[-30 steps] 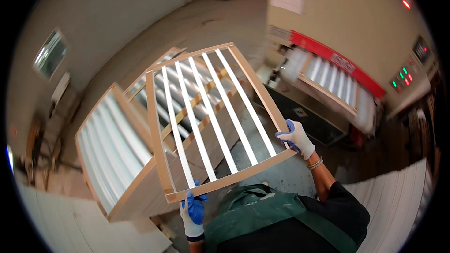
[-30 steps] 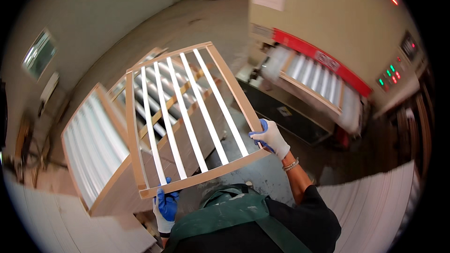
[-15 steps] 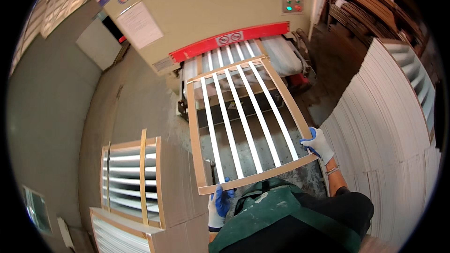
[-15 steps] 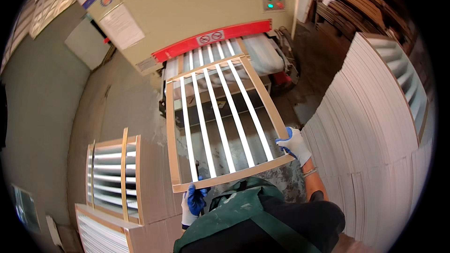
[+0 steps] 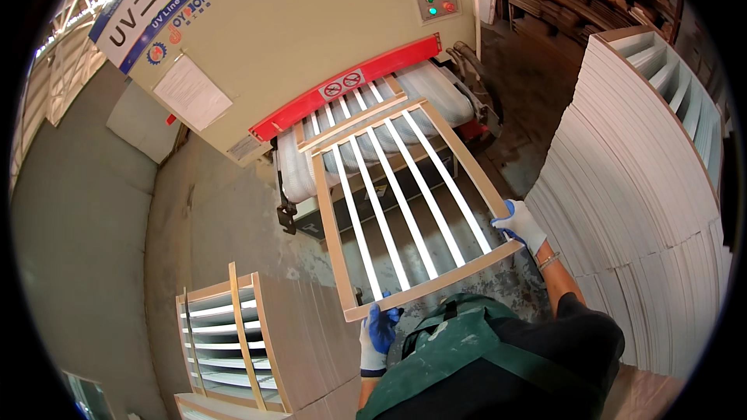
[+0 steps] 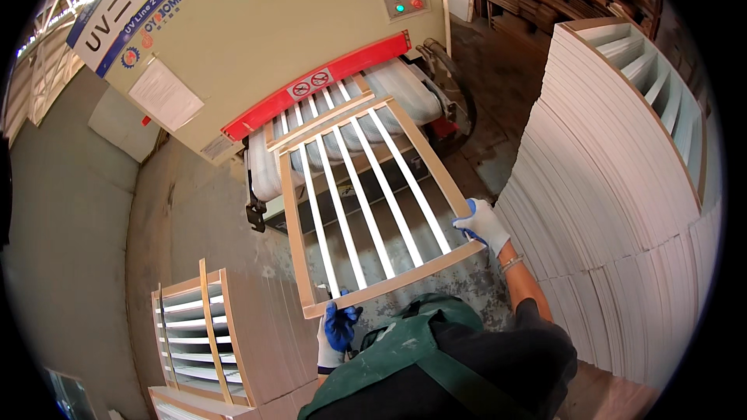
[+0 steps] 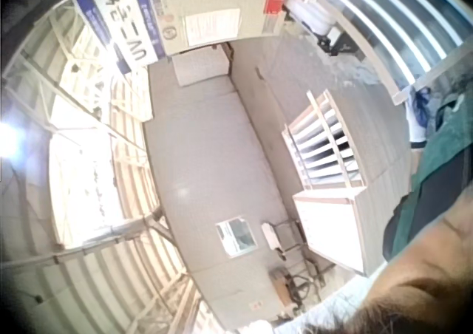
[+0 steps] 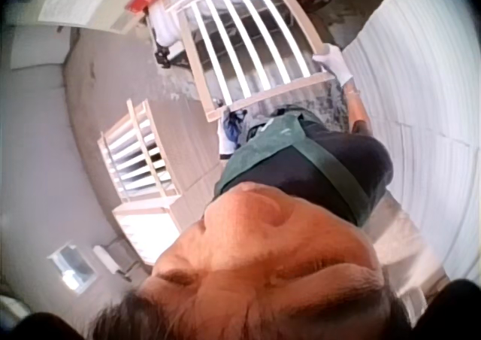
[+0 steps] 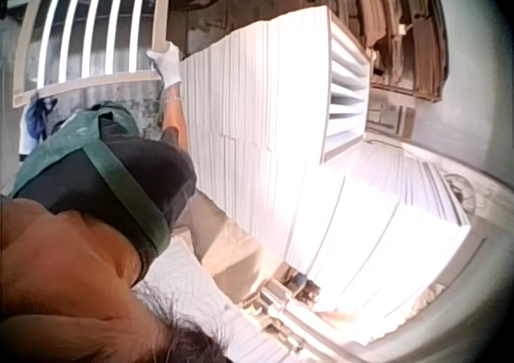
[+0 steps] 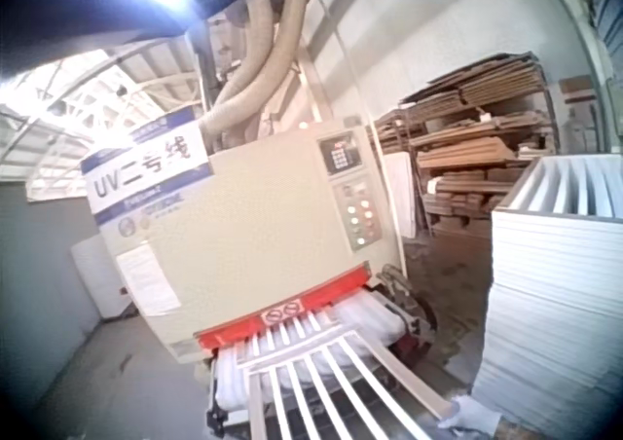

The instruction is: The person repeatedly picks up wooden slatted frames from a stack and feeds them into a UV coating machine. The person handles each frame individually, placing it onto the machine's rollers, and then retrieves it after processing to place it on a separate stack. The task involves continuous pick-and-place handling of the frames.

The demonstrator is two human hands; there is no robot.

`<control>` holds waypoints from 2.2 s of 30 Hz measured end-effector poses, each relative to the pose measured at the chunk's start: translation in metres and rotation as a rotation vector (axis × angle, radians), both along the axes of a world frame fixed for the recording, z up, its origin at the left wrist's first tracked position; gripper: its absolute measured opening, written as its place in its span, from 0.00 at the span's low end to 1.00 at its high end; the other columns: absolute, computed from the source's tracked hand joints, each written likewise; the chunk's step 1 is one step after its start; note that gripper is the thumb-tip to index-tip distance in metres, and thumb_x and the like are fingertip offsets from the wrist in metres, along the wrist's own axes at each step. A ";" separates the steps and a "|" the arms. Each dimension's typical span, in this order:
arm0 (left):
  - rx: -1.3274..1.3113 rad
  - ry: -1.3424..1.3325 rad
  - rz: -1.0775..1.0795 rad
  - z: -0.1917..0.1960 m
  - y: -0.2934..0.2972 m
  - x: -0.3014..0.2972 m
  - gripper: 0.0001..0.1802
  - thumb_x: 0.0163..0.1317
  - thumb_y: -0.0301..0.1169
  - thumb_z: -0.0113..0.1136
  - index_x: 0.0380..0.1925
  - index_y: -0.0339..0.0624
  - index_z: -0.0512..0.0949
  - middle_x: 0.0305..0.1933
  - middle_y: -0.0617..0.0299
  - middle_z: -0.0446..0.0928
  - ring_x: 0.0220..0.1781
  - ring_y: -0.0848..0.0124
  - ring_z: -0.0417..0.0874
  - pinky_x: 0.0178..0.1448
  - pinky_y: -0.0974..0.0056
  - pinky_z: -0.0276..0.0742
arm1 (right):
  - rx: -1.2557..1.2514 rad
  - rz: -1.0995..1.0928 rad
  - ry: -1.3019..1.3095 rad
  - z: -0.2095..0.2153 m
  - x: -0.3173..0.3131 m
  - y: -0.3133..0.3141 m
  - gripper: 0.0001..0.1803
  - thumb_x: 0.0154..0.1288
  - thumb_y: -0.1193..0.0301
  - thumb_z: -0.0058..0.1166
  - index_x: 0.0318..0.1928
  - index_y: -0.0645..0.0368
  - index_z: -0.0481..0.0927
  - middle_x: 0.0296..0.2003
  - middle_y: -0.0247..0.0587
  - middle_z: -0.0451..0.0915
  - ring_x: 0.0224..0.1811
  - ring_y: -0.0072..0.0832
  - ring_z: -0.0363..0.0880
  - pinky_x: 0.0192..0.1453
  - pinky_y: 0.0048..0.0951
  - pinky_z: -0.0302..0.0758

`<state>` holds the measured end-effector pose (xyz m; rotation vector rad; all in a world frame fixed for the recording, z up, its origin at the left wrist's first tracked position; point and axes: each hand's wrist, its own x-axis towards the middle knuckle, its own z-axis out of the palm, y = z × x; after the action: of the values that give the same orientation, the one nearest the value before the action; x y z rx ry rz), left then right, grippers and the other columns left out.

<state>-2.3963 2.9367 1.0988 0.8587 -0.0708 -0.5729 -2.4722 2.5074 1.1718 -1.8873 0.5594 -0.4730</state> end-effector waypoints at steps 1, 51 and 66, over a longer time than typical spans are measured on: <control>0.000 -0.010 0.002 -0.001 -0.003 0.005 0.29 0.75 0.46 0.53 0.61 0.29 0.73 0.40 0.58 0.81 0.38 0.70 0.79 0.53 0.63 0.78 | 0.001 0.006 0.001 -0.002 0.006 -0.004 0.18 0.47 0.72 0.73 0.37 0.66 0.81 0.24 0.40 0.82 0.21 0.25 0.81 0.27 0.29 0.77; -0.071 0.171 0.418 0.011 0.105 -0.161 0.27 0.78 0.46 0.46 0.66 0.39 0.71 0.55 0.57 0.80 0.56 0.68 0.80 0.65 0.61 0.74 | -1.221 0.030 0.260 0.083 0.232 0.014 0.34 0.64 0.60 0.58 0.67 0.62 0.67 0.60 0.59 0.75 0.63 0.51 0.74 0.66 0.46 0.71; -0.111 0.137 1.144 0.020 0.204 -0.306 0.24 0.77 0.41 0.49 0.64 0.36 0.72 0.51 0.54 0.81 0.50 0.68 0.82 0.58 0.65 0.77 | -0.376 1.740 0.078 0.126 0.000 0.766 0.43 0.60 0.49 0.67 0.62 0.71 0.66 0.37 0.44 0.84 0.37 0.28 0.85 0.42 0.25 0.81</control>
<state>-2.7023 3.1405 1.1189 0.6186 0.4872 0.4469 -2.4722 3.2737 1.2975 -1.9952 -1.2132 0.6911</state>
